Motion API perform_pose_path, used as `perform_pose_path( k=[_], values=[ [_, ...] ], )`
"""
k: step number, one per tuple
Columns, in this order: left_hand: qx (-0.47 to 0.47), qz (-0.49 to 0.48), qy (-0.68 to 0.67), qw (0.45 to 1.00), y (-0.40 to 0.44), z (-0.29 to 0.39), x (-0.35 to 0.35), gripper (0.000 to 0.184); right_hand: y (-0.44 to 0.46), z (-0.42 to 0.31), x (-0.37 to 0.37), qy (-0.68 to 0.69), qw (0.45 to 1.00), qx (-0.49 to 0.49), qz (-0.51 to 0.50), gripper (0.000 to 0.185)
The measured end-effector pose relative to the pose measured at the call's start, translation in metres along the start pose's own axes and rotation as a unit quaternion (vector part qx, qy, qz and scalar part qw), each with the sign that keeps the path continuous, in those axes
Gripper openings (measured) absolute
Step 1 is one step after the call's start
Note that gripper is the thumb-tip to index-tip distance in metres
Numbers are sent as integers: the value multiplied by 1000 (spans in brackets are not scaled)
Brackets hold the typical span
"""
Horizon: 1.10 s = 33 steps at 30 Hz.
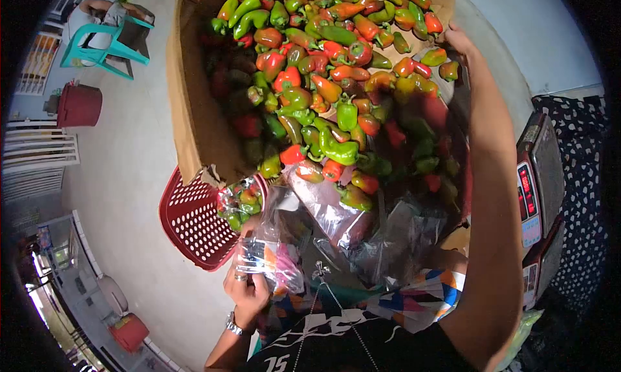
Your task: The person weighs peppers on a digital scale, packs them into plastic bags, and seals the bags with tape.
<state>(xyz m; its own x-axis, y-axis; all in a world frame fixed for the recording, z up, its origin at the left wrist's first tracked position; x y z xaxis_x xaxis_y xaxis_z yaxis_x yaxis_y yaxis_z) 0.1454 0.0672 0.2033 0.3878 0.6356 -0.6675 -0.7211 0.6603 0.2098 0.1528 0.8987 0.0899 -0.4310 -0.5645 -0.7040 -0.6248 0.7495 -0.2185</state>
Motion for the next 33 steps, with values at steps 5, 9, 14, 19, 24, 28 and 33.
perform_pose_path(
  k=[5,9,14,19,24,28,33],
  values=[
    [13,10,4,1000,5,2,0,47,-17,-6,8,-51,991,-55,107,77],
    [21,-4,12,1000,-1,-3,0,76,-49,-43,0,-234,960,88,123,85],
    [4,-8,-10,1000,0,-2,-3,74,-33,-7,-33,-254,940,175,143,79],
    [-9,44,-40,998,-1,-5,1,46,-48,-28,-70,5,908,193,372,43],
    [25,50,-63,996,2,-5,3,52,-109,-210,-7,-72,885,-108,448,29],
    [23,48,-52,997,4,-4,1,55,-180,-356,99,-179,921,-179,295,18],
    [36,49,-53,997,7,-3,0,55,-137,-356,224,-359,891,-256,107,66]
  ],
)
Point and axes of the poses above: each hand's wrist, its own y-axis towards the middle knuckle, its own x-axis out of the palm, z = x × y, the point moved 3 cm from there along y, towards the middle knuckle, and after that the axes turned 9 degrees about -y, right-handed, at the moved point
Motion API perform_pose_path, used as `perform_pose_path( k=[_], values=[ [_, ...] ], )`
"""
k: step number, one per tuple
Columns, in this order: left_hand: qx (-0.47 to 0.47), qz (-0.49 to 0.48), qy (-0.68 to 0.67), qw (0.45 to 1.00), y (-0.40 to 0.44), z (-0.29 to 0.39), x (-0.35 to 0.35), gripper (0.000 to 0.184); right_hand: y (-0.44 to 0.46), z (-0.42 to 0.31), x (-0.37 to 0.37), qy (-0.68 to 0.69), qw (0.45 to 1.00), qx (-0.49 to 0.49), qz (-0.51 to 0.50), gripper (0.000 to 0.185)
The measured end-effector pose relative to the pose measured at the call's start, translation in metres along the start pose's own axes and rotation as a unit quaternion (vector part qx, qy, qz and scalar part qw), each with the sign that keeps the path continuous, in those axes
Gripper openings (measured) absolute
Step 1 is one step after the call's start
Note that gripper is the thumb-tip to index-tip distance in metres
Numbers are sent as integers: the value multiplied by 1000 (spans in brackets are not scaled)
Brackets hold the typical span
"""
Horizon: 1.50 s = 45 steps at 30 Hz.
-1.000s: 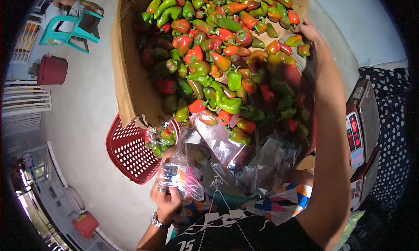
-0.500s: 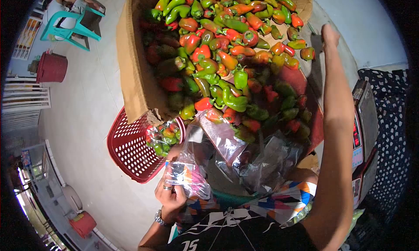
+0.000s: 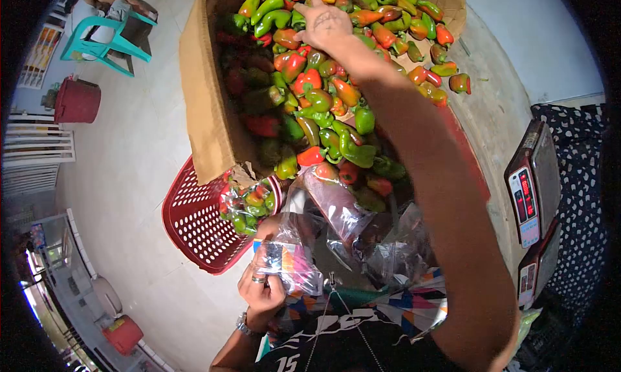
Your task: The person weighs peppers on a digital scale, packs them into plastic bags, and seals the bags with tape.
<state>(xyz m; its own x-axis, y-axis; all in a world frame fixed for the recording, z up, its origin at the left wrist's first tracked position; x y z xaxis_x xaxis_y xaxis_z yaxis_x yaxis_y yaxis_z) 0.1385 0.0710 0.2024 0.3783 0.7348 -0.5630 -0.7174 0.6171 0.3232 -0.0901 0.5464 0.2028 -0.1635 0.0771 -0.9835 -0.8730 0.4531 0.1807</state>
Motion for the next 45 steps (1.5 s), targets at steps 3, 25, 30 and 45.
perform_pose_path(
  k=[3,25,30,45],
  values=[
    [2,-2,-3,1000,0,-1,0,55,2,-7,6,7,1000,14,-7,67],
    [-78,-35,-7,996,-3,12,7,54,-292,123,-88,891,417,172,-55,47],
    [-96,-5,-46,994,-5,12,11,57,-403,276,-128,648,636,380,178,38],
    [-86,-22,-14,996,-2,21,22,57,-540,516,-161,-132,726,670,77,72]
  ],
)
Point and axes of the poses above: each hand's wrist, its own y-axis towards the middle knuckle, its own x-axis out of the palm, z = x × y, the point moved 3 cm from there along y, towards the middle knuckle, and after that the axes turned 9 degrees about -y, right-handed, at the moved point
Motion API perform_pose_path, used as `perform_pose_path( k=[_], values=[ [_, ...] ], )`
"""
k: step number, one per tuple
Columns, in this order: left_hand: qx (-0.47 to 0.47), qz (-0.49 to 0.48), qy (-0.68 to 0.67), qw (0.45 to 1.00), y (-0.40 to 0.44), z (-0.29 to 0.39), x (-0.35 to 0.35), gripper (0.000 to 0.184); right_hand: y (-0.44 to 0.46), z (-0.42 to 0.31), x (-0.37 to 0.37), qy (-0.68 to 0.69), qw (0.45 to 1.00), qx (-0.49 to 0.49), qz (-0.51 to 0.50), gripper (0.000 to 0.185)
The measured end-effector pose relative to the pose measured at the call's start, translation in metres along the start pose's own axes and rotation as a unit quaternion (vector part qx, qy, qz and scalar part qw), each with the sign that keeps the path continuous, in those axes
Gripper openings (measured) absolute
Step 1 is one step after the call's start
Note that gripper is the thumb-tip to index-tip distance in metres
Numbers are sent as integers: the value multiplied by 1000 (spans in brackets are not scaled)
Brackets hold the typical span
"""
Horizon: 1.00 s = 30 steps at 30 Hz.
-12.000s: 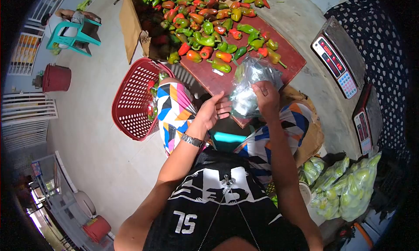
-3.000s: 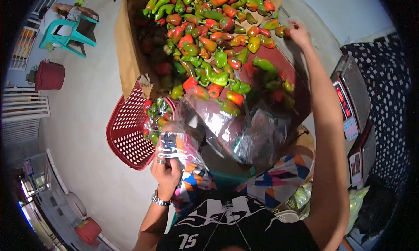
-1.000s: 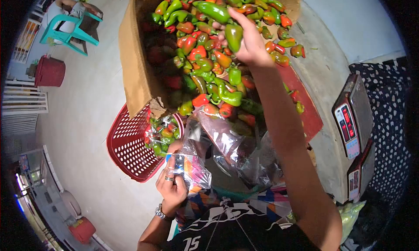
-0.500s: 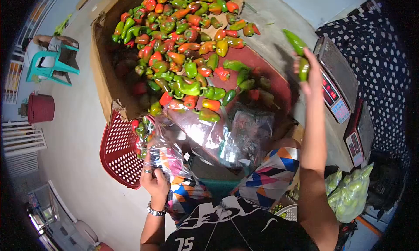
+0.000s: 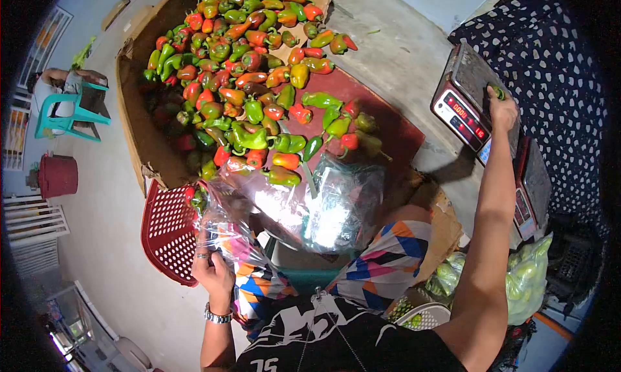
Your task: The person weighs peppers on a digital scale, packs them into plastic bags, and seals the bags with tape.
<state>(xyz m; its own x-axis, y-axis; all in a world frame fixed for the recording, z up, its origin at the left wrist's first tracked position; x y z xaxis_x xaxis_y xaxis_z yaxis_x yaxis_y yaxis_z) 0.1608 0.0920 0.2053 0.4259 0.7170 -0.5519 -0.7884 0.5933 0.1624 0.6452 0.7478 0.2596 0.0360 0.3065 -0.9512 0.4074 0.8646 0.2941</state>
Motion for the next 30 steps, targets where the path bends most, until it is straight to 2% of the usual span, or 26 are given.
perform_pose_path(
  k=[3,5,6,7,8,9,10,12,14,15,16,18,21,25,28,29,30],
  values=[
    [-45,1,-9,999,-4,-8,-3,58,7,1,5,4,999,-37,-32,76],
    [-20,16,-23,999,-1,-2,-1,58,34,20,20,53,992,-82,-84,82],
    [-42,10,-28,999,1,0,-1,58,39,29,22,224,965,-56,-121,77],
    [-64,5,-34,997,1,5,-2,58,51,37,20,342,914,-9,-217,66],
    [-86,-1,-39,996,1,7,-2,58,62,44,17,449,838,40,-307,56],
    [-67,-1,-24,997,1,6,-3,58,67,46,11,548,781,8,-298,29],
    [-47,-1,-10,999,1,4,-3,58,74,47,10,594,749,39,-291,20],
    [-26,-5,4,1000,1,6,-1,57,74,47,6,575,758,84,-297,12],
    [-21,-7,7,1000,4,12,0,57,105,64,34,436,846,17,-305,15],
    [-35,-11,8,999,4,12,0,57,151,89,83,408,864,28,-294,18],
    [-39,-11,3,999,4,11,1,58,165,97,92,315,907,29,-278,21],
    [-45,-9,-4,999,2,6,1,58,157,95,111,407,882,17,-236,31],
    [-118,-30,-24,992,2,12,-2,59,139,85,101,364,918,21,-155,47],
    [-80,-9,-42,996,1,4,-1,57,157,115,99,356,919,48,-159,64],
    [-33,10,-43,998,4,12,1,56,159,98,125,364,911,58,-182,77],
    [-20,4,-29,999,6,12,0,55,155,96,124,400,891,68,-206,73],
    [-35,5,-32,999,4,6,-1,55,140,91,107,390,898,45,-198,72]
  ],
)
Point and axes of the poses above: each hand's wrist, its own y-axis towards the middle knuckle, its own x-axis out of the palm, z = x × y, the point moved 3 cm from there along y, towards the middle knuckle, and after that the axes turned 9 degrees about -y, right-handed, at the moved point
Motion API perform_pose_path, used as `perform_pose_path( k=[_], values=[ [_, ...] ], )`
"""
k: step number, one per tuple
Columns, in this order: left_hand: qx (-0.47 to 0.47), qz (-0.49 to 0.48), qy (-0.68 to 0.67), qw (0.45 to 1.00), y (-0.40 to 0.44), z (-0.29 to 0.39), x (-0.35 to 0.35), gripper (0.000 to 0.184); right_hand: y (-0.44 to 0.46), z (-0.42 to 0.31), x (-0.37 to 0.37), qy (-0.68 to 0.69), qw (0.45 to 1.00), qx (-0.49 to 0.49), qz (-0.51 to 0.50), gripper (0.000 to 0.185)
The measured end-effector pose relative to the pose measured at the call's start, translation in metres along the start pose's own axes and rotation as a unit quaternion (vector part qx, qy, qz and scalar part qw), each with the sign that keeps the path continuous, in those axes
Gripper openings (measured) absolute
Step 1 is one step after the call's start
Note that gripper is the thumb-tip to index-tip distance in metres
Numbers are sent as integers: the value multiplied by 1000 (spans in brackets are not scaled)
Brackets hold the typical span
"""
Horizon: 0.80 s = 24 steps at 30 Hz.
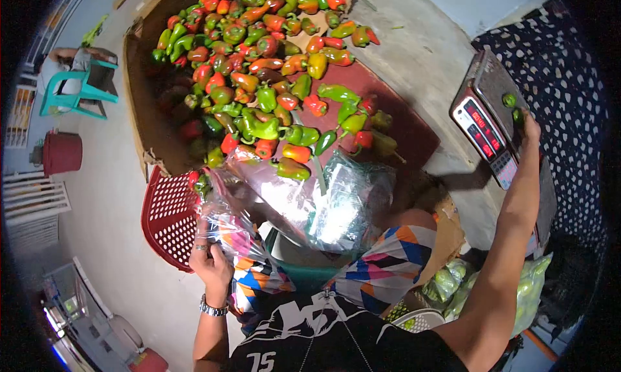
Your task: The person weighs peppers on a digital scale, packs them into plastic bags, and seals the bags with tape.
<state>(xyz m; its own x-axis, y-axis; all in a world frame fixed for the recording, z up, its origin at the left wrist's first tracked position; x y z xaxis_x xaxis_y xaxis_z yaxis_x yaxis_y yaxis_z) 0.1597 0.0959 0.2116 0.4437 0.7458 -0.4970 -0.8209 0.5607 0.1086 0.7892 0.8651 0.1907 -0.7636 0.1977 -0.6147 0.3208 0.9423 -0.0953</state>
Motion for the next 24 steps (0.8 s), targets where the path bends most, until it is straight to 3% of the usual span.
perform_pose_path(
  k=[2,5,8,10,11,12,13,14,15,16,17,18,19,20,21,22,24],
  values=[
    [12,-3,15,1000,1,1,-2,55,26,20,-7,12,999,23,36,67],
    [-43,0,11,999,-3,-5,-5,55,1,6,-20,1,977,94,194,56],
    [15,1,28,1000,0,-1,-4,54,-70,-67,-19,-127,890,-17,438,48],
    [24,-5,39,999,4,0,-4,54,-119,-126,22,-138,867,-197,437,40],
    [19,-13,35,999,4,-3,-5,56,-156,-162,58,-33,877,-324,354,27],
    [13,-22,29,999,2,-6,-6,57,-176,-188,96,37,843,-453,288,17],
    [-14,-25,16,999,0,-8,-7,56,-209,-214,136,46,888,-412,201,17],
    [-10,-27,26,999,-1,-8,-7,55,-257,-248,173,-30,841,-497,210,18],
    [-5,-30,35,999,-1,-7,-9,55,-294,-268,215,-20,851,-506,139,20],
    [1,-34,46,998,-1,-8,-9,54,-327,-288,261,-55,867,-491,66,21],
    [8,-33,35,999,-1,-12,-9,53,-349,-296,316,8,862,-505,-44,22],
    [-25,-47,43,998,-1,-12,-11,53,-399,-317,355,28,836,-526,-154,29],
    [0,-43,43,998,0,-20,-14,53,-467,-353,417,-54,718,-677,-154,38],
    [24,-39,43,998,-1,-23,-15,52,-492,-368,455,-113,689,-673,-242,49],
    [84,-6,47,995,5,-16,-12,50,-522,-382,486,4,634,-741,-221,51],
    [53,-8,35,998,2,-23,-14,49,-544,-392,522,-89,648,-721,-229,57],
    [83,-2,51,995,4,-25,-15,48,-591,-418,560,-118,646,-717,-234,63]
  ],
)
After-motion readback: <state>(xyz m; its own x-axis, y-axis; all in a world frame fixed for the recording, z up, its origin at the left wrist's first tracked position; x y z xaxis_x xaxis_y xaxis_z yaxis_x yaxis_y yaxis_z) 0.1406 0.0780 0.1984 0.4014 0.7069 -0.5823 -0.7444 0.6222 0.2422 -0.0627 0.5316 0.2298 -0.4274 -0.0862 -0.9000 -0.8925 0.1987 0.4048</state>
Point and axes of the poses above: each hand's wrist, its own y-axis towards the middle knuckle, its own x-axis out of the palm, z = x × y, the point moved 3 cm from there along y, towards the middle knuckle, and after that the axes turned 9 degrees about -y, right-handed, at the moved point
